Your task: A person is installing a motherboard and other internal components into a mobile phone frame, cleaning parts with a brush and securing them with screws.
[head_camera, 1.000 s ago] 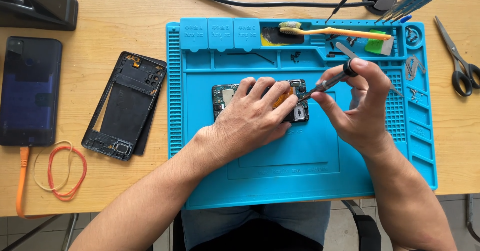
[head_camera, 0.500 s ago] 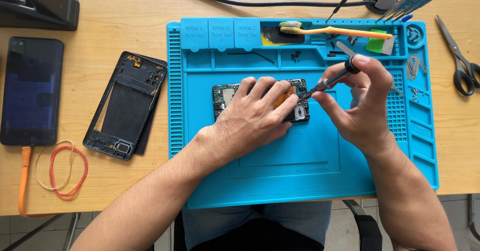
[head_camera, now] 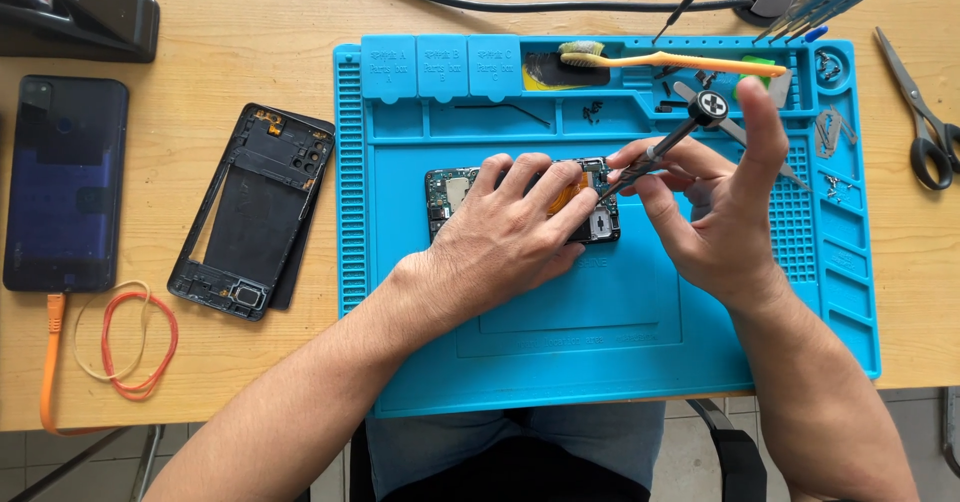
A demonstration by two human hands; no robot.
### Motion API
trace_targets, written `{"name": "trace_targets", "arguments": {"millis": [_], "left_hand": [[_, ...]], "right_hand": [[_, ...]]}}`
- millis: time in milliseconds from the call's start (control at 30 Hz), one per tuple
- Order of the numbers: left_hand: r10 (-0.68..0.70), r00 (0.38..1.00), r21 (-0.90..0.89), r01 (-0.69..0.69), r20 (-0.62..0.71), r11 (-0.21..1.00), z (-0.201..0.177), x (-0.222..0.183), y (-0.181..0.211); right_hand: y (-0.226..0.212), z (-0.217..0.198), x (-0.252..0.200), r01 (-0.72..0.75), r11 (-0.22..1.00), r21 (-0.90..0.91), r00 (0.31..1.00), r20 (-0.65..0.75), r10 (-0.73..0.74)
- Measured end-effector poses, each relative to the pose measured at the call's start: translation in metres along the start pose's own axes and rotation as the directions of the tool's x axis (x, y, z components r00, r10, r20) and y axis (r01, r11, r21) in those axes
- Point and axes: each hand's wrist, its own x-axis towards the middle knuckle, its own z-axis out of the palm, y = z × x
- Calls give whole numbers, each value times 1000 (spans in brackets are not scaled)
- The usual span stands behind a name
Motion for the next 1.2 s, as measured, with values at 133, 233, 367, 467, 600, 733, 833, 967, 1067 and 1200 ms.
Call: {"name": "trace_targets", "arguments": {"millis": [133, 233, 367, 467, 600, 733, 833, 967, 1067, 1200], "left_hand": [[-8, 1000, -16, 8, -1, 1000, 2, -1, 0], [3, 1000, -30, -2, 16, 1000, 1, -3, -3], [17, 1000, -59, -16, 12, 998, 0, -2, -3], [40, 998, -21, -39, 45, 999, 3, -3, -3], [45, 995, -14, -44, 84, 999, 9, -5, -3], [35, 994, -13, -34, 104, 999, 10, -6, -3], [32, 993, -13, -31, 110, 999, 10, -6, -3], [35, 990, -21, -32, 135, 999, 11, -6, -4], [33, 994, -10, -32, 108, 999, 10, -5, -4], [33, 994, -6, -33, 104, 999, 8, -5, -3]], "right_hand": [[-1, -3, -1, -34, 997, 71, 996, -84, 40], [3, -17, -1, -42, 997, 64, 984, -168, 52], [18, -68, -9, 7, 985, -175, 928, -365, -72], [21, -121, -28, -226, 945, -237, 937, -317, 145], [17, -141, -41, -442, 875, -197, 871, -328, 366], [27, -152, -53, -577, 780, -241, 806, -318, 498], [31, -157, -59, -657, 715, -237, 744, -360, 564], [36, -160, -62, -639, 751, -167, 751, -349, 561], [29, -156, -55, -662, 736, -140, 732, -332, 595], [29, -152, -53, -682, 728, -74, 700, -356, 620]]}}
